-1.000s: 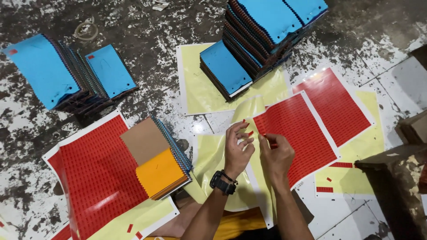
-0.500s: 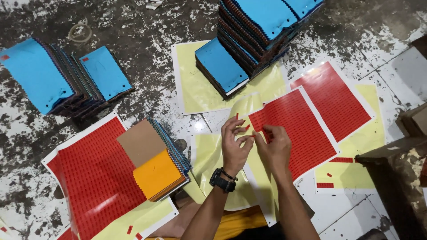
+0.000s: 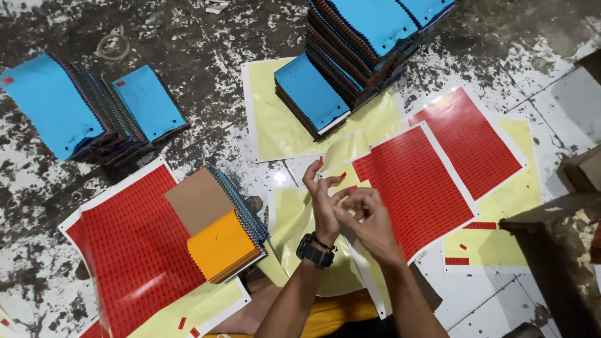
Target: Assembling a color swatch book by peeling individual fabric or paper samples and sticking them onto a base sheet.
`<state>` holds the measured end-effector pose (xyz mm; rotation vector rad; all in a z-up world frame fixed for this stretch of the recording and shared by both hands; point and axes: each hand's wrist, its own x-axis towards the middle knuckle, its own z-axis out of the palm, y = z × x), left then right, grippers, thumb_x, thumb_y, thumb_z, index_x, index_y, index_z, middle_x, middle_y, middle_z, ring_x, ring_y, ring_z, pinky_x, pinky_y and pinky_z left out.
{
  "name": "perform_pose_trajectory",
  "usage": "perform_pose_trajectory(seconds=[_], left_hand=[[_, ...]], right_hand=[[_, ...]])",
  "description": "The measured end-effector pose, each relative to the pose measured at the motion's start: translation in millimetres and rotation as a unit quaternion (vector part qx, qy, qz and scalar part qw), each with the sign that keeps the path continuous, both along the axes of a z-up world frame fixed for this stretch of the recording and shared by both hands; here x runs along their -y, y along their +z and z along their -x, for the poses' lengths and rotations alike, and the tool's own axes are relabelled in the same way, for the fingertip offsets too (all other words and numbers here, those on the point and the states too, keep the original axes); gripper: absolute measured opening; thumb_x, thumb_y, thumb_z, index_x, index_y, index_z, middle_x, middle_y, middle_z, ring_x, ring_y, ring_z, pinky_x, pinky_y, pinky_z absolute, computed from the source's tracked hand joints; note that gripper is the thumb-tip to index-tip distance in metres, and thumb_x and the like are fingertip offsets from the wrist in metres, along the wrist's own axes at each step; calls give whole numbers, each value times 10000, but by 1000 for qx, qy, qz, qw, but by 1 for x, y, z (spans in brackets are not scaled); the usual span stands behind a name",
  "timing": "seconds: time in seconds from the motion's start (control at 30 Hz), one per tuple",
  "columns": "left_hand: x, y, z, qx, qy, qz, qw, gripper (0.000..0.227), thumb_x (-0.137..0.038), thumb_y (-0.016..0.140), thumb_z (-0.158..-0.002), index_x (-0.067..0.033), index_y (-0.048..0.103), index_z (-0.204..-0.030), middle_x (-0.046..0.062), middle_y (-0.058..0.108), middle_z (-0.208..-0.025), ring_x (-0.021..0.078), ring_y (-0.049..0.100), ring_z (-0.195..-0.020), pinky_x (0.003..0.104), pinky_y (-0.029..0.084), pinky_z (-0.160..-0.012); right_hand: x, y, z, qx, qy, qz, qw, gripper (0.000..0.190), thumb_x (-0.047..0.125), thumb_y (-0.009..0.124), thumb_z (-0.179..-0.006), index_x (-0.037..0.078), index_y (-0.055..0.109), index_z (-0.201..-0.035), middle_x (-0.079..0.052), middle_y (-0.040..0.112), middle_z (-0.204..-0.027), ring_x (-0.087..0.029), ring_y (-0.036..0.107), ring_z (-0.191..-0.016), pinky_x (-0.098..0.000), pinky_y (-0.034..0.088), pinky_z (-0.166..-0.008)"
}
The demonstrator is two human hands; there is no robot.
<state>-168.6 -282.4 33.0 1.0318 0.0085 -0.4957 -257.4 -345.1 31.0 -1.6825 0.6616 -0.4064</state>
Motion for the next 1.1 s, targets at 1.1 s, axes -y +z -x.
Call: perform_pose_trajectory(seconds=[1.1], left_hand=[[-31, 15, -12, -24, 31, 47, 998, 451, -413, 313, -1004, -155, 376, -1369, 59, 379, -1376, 148, 496, -995, 378, 635, -808]], right_hand=[[43, 9, -25, -180, -149, 249, 940, 358, 264, 854, -760, 28, 771, -1016, -174, 673, -793, -370, 699, -841, -483, 546, -730]])
